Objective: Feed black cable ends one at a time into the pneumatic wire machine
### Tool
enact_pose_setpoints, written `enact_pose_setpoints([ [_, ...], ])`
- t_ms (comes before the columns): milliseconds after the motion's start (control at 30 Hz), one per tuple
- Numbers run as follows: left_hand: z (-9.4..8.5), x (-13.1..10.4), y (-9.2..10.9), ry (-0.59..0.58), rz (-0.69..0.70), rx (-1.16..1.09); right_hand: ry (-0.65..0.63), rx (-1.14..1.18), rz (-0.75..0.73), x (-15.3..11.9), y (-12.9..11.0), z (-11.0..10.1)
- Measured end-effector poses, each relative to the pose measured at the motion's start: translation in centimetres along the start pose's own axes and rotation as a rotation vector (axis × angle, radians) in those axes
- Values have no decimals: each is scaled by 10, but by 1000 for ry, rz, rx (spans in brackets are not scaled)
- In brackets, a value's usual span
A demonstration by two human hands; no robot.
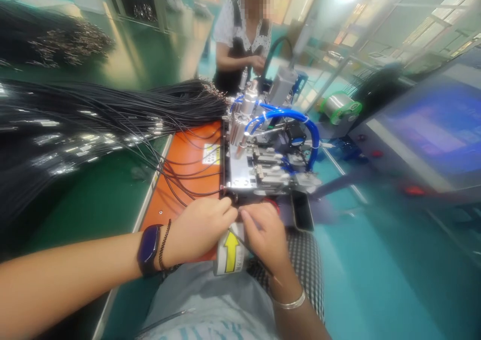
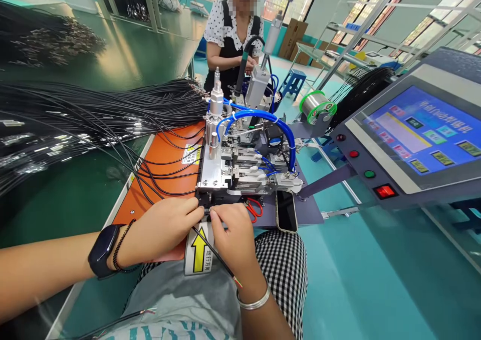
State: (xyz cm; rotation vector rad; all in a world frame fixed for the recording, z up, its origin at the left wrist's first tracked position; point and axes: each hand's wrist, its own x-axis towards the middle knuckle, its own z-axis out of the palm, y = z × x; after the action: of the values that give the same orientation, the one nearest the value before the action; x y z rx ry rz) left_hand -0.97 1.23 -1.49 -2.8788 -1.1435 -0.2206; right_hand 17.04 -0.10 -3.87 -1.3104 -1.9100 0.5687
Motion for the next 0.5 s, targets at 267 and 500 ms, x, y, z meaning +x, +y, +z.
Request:
enact_pose_setpoints([
  [267, 1, 2, -7, -39, -71, -52, -18, 221, 317, 1, 17, 11],
  [500, 10, 0, -12, -23, 4, -79, -136, 475, 447, 1, 28, 8],
])
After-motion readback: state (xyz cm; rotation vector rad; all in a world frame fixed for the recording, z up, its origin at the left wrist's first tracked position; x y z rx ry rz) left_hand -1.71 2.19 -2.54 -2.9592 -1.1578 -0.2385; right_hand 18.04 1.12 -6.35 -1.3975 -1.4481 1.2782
